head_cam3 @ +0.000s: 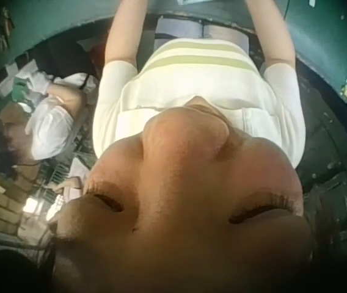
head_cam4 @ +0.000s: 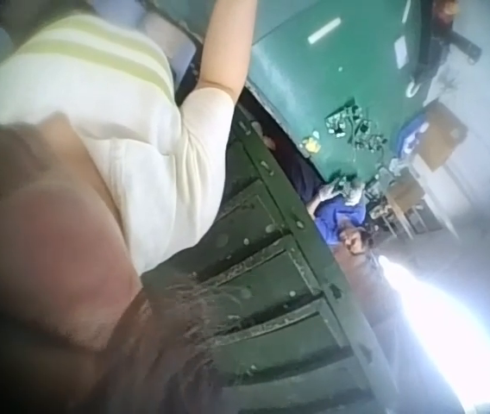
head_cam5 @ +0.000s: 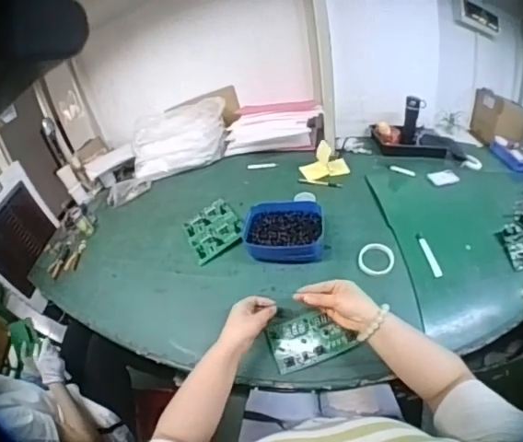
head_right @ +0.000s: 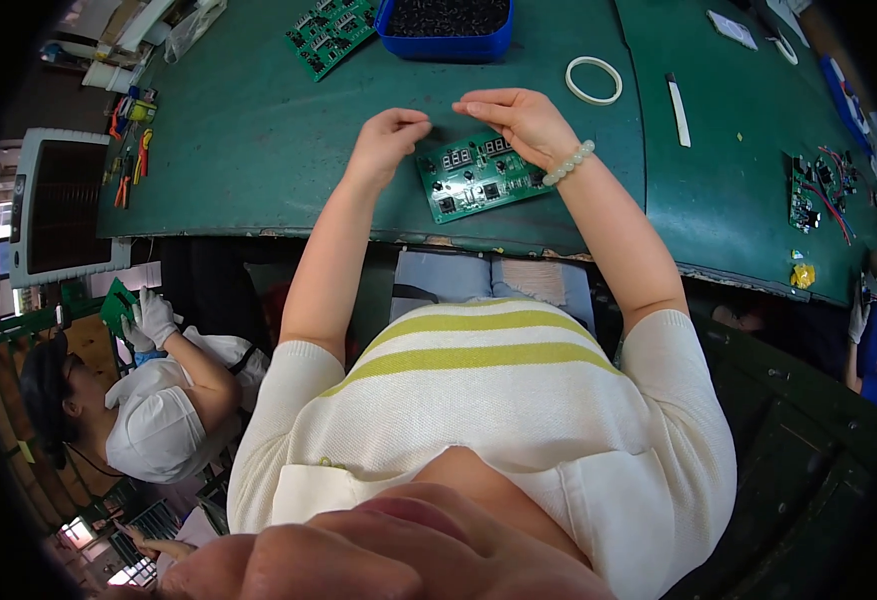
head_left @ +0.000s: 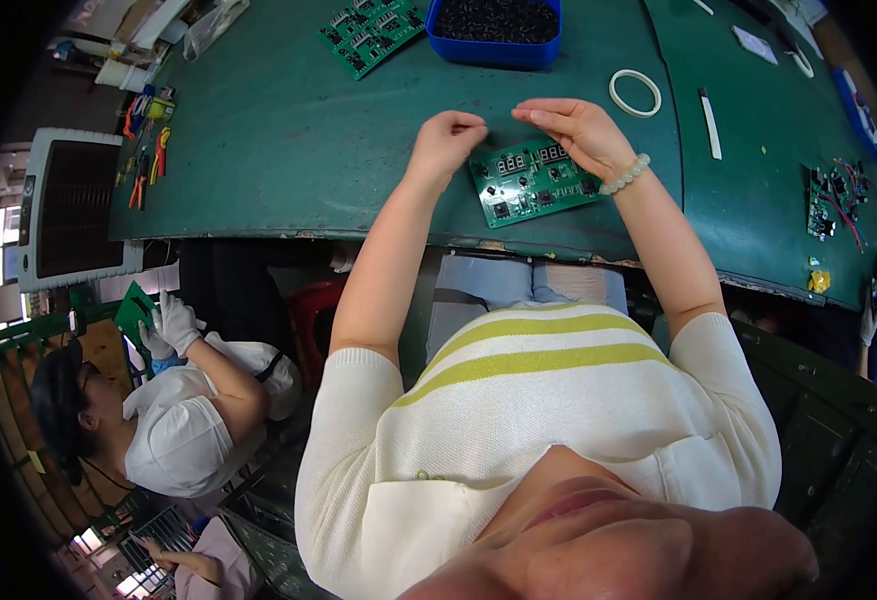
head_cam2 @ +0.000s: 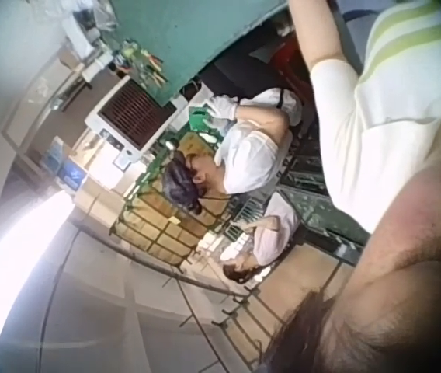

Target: The person assembles electronic components onto a printed circuit board by hand, taking components from a bin and placing them onto the board.

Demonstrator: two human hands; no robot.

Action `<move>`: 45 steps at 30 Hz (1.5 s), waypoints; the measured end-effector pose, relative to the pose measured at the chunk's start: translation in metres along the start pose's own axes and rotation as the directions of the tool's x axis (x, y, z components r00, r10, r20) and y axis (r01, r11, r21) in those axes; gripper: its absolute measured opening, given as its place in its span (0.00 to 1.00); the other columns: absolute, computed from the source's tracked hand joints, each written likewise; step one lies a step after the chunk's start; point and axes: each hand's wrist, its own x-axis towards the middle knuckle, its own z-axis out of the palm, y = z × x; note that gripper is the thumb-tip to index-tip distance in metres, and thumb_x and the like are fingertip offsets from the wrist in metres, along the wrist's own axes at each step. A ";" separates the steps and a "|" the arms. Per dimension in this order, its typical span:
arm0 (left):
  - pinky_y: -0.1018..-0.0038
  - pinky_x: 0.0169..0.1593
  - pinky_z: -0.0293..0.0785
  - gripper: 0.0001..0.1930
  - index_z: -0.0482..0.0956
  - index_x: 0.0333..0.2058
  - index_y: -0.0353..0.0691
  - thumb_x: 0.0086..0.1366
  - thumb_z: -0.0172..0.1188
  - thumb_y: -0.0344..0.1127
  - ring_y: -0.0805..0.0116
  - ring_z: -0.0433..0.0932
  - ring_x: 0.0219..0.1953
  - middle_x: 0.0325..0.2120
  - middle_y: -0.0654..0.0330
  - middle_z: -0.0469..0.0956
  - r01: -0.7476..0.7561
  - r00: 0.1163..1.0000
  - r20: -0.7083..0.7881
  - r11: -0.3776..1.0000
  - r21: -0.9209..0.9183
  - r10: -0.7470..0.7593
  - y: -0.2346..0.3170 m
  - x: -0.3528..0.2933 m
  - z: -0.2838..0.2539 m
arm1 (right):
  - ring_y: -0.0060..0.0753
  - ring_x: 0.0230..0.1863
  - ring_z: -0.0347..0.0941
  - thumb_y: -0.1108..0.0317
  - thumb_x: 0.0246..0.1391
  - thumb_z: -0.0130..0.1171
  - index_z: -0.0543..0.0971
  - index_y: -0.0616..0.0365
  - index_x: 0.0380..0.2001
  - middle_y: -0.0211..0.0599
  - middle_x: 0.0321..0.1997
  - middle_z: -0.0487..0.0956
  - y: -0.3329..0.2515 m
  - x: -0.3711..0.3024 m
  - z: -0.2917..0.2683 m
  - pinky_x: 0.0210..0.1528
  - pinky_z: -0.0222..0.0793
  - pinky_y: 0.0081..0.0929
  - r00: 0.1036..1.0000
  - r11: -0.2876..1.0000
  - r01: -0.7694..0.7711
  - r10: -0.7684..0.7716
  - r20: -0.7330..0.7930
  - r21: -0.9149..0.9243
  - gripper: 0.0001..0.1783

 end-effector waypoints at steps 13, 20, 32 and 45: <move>0.79 0.38 0.76 0.07 0.72 0.37 0.30 0.62 0.52 0.28 0.70 0.77 0.33 0.33 0.53 0.76 0.176 0.984 0.075 0.786 -0.593 -0.163 -0.016 -0.069 -0.006 | 0.14 0.19 0.69 0.70 0.52 0.56 0.76 0.65 0.32 0.32 0.24 0.76 0.003 -0.003 0.011 0.20 0.65 0.10 0.999 0.890 0.025 -0.002 0.051 -0.455 0.08; 0.85 0.20 0.65 0.09 0.73 0.40 0.33 0.62 0.52 0.29 0.79 0.72 0.21 0.24 0.60 0.75 0.003 0.998 0.066 0.968 -0.252 0.014 -0.019 -0.073 0.002 | 0.30 0.29 0.74 0.75 0.48 0.53 0.77 0.63 0.31 0.36 0.28 0.77 0.008 -0.003 0.017 0.31 0.70 0.24 0.912 0.367 0.402 -0.243 0.331 -0.839 0.06; 0.80 0.24 0.67 0.05 0.79 0.30 0.35 0.51 0.61 0.26 0.74 0.73 0.21 0.23 0.58 0.75 -0.374 0.900 -0.090 0.862 0.342 0.426 -0.023 -0.078 0.025 | 0.44 0.35 0.72 0.68 0.46 0.55 0.76 0.61 0.25 0.42 0.30 0.77 0.014 0.013 0.022 0.38 0.68 0.36 0.926 -0.020 0.373 -0.056 0.374 -0.928 0.07; 0.66 0.33 0.73 0.03 0.78 0.25 0.38 0.50 0.58 0.27 0.55 0.76 0.28 0.25 0.53 0.76 -0.351 0.898 -0.029 0.753 0.557 0.440 -0.012 -0.074 0.029 | 0.46 0.34 0.73 0.71 0.41 0.54 0.78 0.60 0.21 0.46 0.29 0.76 0.012 0.017 0.022 0.39 0.70 0.37 0.941 -0.039 0.319 -0.107 0.321 -0.947 0.05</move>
